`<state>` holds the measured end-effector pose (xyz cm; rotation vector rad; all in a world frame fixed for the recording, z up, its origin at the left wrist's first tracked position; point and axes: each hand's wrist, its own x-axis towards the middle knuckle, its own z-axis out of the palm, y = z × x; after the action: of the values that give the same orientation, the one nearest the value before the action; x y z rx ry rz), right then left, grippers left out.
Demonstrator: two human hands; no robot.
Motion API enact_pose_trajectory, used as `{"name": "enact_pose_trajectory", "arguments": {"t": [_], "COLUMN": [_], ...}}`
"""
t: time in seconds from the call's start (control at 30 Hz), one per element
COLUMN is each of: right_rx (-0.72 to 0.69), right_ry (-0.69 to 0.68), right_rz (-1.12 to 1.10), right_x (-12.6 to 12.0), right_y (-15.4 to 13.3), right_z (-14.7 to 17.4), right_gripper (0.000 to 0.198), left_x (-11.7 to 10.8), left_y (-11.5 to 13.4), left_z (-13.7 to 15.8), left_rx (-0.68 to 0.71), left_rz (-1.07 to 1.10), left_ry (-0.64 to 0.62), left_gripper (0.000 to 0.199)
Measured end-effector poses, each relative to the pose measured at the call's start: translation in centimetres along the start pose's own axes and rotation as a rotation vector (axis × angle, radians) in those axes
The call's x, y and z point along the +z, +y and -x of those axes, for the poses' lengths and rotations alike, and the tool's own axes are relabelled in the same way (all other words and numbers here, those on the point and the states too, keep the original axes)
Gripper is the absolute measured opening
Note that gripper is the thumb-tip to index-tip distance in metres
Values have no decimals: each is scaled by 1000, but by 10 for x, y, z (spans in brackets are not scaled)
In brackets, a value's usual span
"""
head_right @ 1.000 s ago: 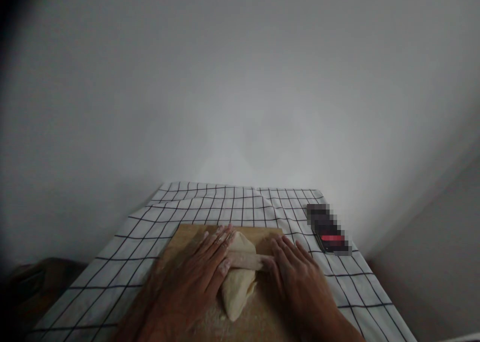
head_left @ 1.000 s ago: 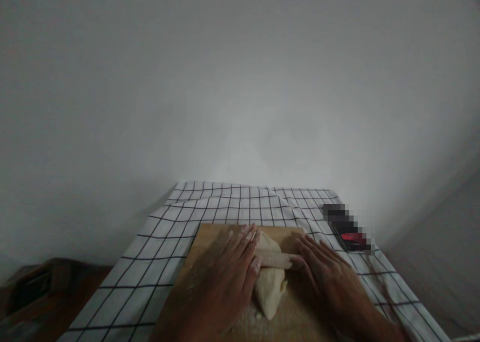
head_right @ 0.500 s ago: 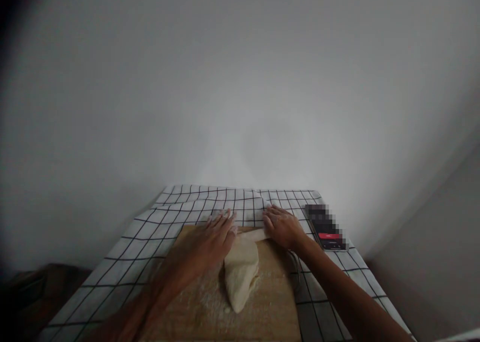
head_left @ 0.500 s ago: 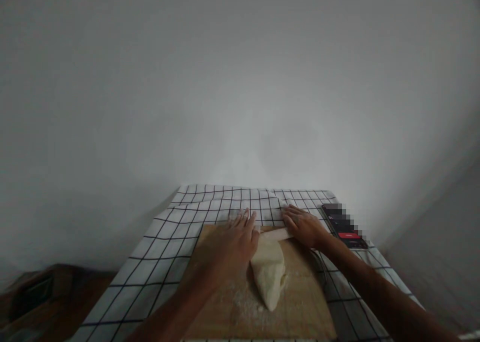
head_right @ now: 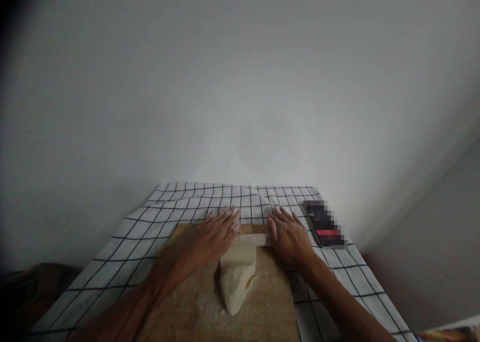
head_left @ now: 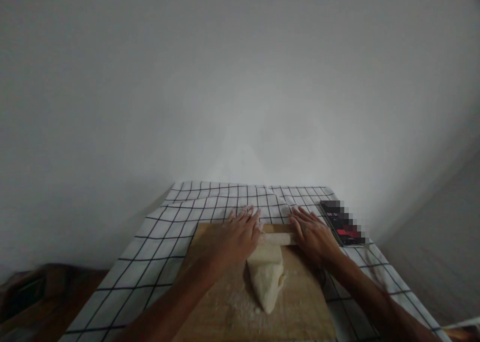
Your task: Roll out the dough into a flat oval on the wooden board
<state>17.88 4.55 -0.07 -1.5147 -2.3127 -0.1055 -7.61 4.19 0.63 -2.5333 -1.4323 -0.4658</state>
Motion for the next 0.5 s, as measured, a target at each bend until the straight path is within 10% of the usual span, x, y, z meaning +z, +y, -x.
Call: {"name": "enact_pose_trajectory", "arguments": {"t": [0.2, 0.5], "right_rx": [-183, -83], "right_ry": [-92, -34], "right_rz": [-62, -223], "right_x": [0, -40], "right_y": [17, -25], "right_z": [-48, 78], "right_gripper": [42, 39], "left_x": [1, -34], "left_y": [-6, 11], "left_z": [-8, 33], "left_rx": [20, 84], "left_rz": [-45, 243], "left_ry": [-73, -26], "left_gripper": [38, 48]}}
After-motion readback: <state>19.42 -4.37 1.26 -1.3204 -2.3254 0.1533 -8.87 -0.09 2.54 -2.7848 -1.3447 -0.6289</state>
